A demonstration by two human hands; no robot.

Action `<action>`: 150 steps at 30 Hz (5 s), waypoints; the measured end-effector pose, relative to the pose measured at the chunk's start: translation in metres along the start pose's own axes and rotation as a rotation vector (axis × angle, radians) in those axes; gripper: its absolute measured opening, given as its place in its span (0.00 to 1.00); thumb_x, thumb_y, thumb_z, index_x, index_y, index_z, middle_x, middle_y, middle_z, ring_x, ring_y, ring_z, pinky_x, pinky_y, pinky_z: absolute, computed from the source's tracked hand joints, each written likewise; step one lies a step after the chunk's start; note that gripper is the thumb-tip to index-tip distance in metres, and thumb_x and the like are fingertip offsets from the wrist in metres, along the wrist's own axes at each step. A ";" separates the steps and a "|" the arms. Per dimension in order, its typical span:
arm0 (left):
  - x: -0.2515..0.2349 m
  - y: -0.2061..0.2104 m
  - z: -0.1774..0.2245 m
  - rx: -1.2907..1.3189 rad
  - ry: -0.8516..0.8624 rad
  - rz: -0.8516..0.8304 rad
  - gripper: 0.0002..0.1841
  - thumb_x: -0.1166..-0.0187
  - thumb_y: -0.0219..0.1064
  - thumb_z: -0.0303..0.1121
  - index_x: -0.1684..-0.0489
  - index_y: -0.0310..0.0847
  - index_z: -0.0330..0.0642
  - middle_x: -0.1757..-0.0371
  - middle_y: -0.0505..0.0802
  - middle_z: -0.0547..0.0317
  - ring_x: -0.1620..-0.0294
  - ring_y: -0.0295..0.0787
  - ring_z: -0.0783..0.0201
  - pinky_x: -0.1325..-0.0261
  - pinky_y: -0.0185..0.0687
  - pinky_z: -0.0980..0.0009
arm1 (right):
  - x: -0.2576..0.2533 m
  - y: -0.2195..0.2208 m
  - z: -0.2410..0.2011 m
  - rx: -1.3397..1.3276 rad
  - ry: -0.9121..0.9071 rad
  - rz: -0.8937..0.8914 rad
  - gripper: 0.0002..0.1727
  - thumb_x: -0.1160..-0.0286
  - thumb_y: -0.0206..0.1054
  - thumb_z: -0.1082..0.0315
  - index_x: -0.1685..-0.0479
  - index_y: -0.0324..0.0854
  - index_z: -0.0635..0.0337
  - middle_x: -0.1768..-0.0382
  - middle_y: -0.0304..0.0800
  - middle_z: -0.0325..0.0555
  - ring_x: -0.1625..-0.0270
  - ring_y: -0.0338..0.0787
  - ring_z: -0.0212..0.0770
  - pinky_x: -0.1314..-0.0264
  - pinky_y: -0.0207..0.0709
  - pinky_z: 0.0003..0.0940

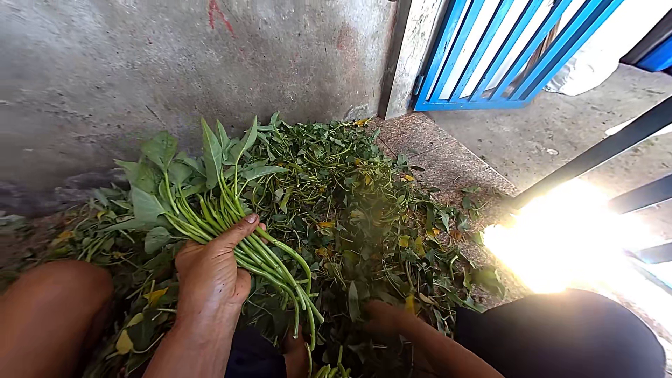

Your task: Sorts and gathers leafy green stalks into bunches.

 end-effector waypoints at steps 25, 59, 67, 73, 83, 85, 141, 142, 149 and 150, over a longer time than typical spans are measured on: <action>0.000 -0.009 0.005 0.017 -0.034 0.014 0.20 0.32 0.77 0.19 0.43 0.77 0.35 0.60 0.95 0.49 0.69 0.95 0.57 0.67 0.95 0.63 | 0.068 -0.101 0.023 0.124 0.465 0.562 0.32 0.20 0.65 0.60 0.16 0.69 0.60 0.15 0.62 0.72 0.15 0.62 0.77 0.23 0.60 0.79; -0.001 0.004 -0.009 -0.045 -0.085 -0.012 0.20 0.31 0.75 0.17 0.42 0.76 0.33 0.63 0.95 0.46 0.72 0.96 0.54 0.70 0.96 0.60 | 0.088 -0.156 0.033 -0.971 -0.158 0.411 0.14 0.16 0.60 0.71 0.37 0.80 0.67 0.60 0.91 0.46 0.62 0.90 0.37 0.54 0.86 0.35; 0.004 0.012 -0.025 -0.076 -0.176 -0.070 0.19 0.30 0.73 0.15 0.42 0.74 0.27 0.66 0.93 0.40 0.74 0.93 0.52 0.71 0.94 0.61 | 0.109 -0.127 -0.047 -1.034 -0.565 0.709 0.17 0.22 0.65 0.74 0.35 0.83 0.68 0.57 0.93 0.49 0.54 0.93 0.41 0.43 0.87 0.38; 0.011 0.020 -0.045 -0.100 -0.313 -0.159 0.16 0.29 0.73 0.15 0.46 0.75 0.23 0.65 0.94 0.37 0.71 0.95 0.50 0.66 0.94 0.60 | 0.127 -0.107 -0.144 -0.406 -0.937 1.187 0.16 0.20 0.65 0.72 0.37 0.88 0.60 0.51 0.92 0.45 0.49 0.91 0.34 0.43 0.88 0.30; 0.019 0.025 -0.042 -0.047 -0.102 -0.302 0.18 0.41 0.77 0.10 0.51 0.81 0.20 0.60 0.95 0.36 0.62 0.96 0.51 0.55 0.95 0.59 | 0.127 -0.113 -0.188 0.032 -0.961 1.471 0.13 0.18 0.61 0.68 0.43 0.89 0.53 0.60 0.91 0.41 0.53 0.89 0.39 0.48 0.85 0.33; 0.019 0.025 -0.040 -0.053 -0.068 -0.288 0.19 0.44 0.78 0.08 0.53 0.81 0.20 0.62 0.95 0.36 0.64 0.96 0.51 0.57 0.95 0.60 | 0.125 -0.113 -0.187 -0.065 -0.891 1.371 0.14 0.17 0.63 0.62 0.41 0.86 0.58 0.62 0.92 0.39 0.57 0.91 0.35 0.50 0.87 0.33; 0.017 0.024 -0.029 -0.093 -0.209 -0.438 0.17 0.37 0.72 0.07 0.50 0.80 0.25 0.68 0.93 0.36 0.72 0.94 0.51 0.64 0.94 0.61 | 0.124 -0.124 -0.173 -0.734 -0.913 -0.034 0.22 0.13 0.48 0.60 0.36 0.80 0.63 0.48 0.92 0.47 0.48 0.92 0.42 0.39 0.86 0.44; 0.018 0.024 -0.029 -0.092 -0.202 -0.451 0.17 0.37 0.73 0.07 0.50 0.80 0.25 0.67 0.93 0.35 0.71 0.94 0.50 0.63 0.94 0.60 | 0.123 -0.125 -0.173 -0.775 -0.894 -0.074 0.20 0.13 0.51 0.60 0.37 0.82 0.62 0.50 0.92 0.46 0.52 0.92 0.41 0.43 0.87 0.42; 0.015 0.022 -0.025 -0.089 -0.124 -0.441 0.17 0.36 0.73 0.07 0.49 0.81 0.26 0.63 0.95 0.37 0.69 0.96 0.50 0.62 0.96 0.59 | 0.119 -0.126 -0.170 -1.068 -0.831 -0.255 0.13 0.16 0.56 0.59 0.44 0.80 0.52 0.62 0.85 0.39 0.74 0.81 0.29 0.75 0.76 0.23; 0.015 0.022 -0.025 -0.095 -0.124 -0.440 0.17 0.36 0.73 0.08 0.49 0.81 0.26 0.63 0.95 0.37 0.68 0.96 0.49 0.62 0.96 0.58 | 0.121 -0.125 -0.172 -1.063 -0.818 -0.248 0.16 0.14 0.55 0.57 0.37 0.79 0.52 0.62 0.84 0.38 0.76 0.78 0.27 0.78 0.71 0.20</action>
Point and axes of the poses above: each hand's wrist, its own x-axis away from the middle knuckle, its own y-axis out of the palm, z = x × y, the point moved 4 cm from there along -x, towards the middle knuckle
